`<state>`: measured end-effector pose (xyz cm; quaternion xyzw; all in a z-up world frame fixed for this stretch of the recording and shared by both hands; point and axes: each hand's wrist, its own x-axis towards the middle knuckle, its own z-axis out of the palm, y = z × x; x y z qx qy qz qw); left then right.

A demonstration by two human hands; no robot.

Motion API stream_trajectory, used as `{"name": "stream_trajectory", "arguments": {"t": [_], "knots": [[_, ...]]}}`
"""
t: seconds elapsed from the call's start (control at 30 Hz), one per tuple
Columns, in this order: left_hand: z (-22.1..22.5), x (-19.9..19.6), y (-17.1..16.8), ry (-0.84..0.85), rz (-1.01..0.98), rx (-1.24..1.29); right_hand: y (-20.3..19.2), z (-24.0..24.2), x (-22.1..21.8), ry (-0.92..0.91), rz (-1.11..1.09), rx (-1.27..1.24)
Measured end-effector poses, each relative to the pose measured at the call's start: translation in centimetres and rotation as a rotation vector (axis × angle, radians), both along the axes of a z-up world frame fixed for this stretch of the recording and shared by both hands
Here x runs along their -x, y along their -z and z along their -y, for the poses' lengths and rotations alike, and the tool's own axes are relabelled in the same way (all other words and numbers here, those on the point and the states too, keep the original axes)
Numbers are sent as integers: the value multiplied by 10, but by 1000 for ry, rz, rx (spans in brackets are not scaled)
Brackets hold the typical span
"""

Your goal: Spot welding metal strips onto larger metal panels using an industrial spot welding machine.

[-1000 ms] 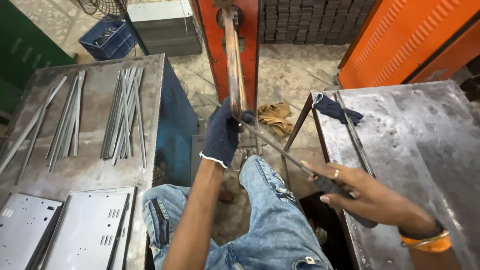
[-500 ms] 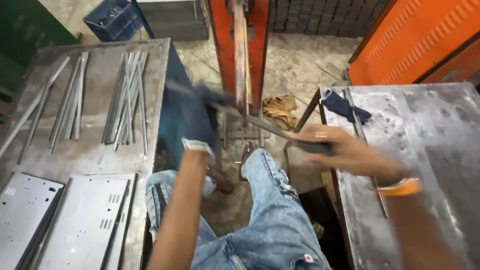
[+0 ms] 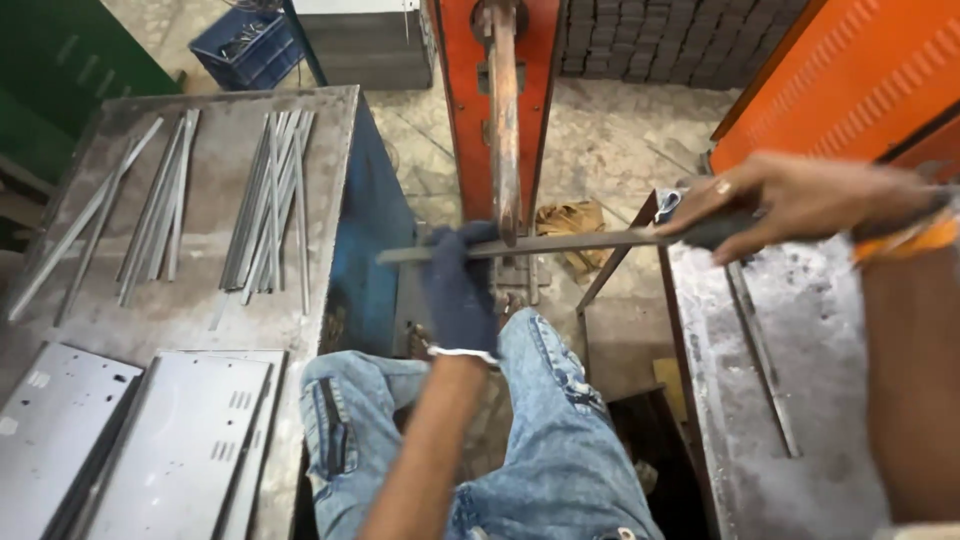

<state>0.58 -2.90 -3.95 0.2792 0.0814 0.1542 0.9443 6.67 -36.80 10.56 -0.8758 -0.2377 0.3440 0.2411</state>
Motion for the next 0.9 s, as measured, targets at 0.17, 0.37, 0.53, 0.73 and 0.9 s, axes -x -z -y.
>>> {"name": "stream_trajectory", "arguments": {"t": [0.17, 0.37, 0.53, 0.73, 0.9], "knots": [[-46, -3, 20, -199, 12, -30, -35, -95, -2, -208, 172, 20], [-125, 15, 44, -270, 230, -184, 34, -136, 55, -474, 361, -518], [-79, 30, -49, -45, -89, -345, 87, -97, 124, 187, -478, -899], [-25, -54, -46, 211, 125, -515, 100, -163, 197, 714, -723, -1354], [-11, -71, -43, 217, 161, -487, 108, -202, 174, 836, -537, -1331]]}}
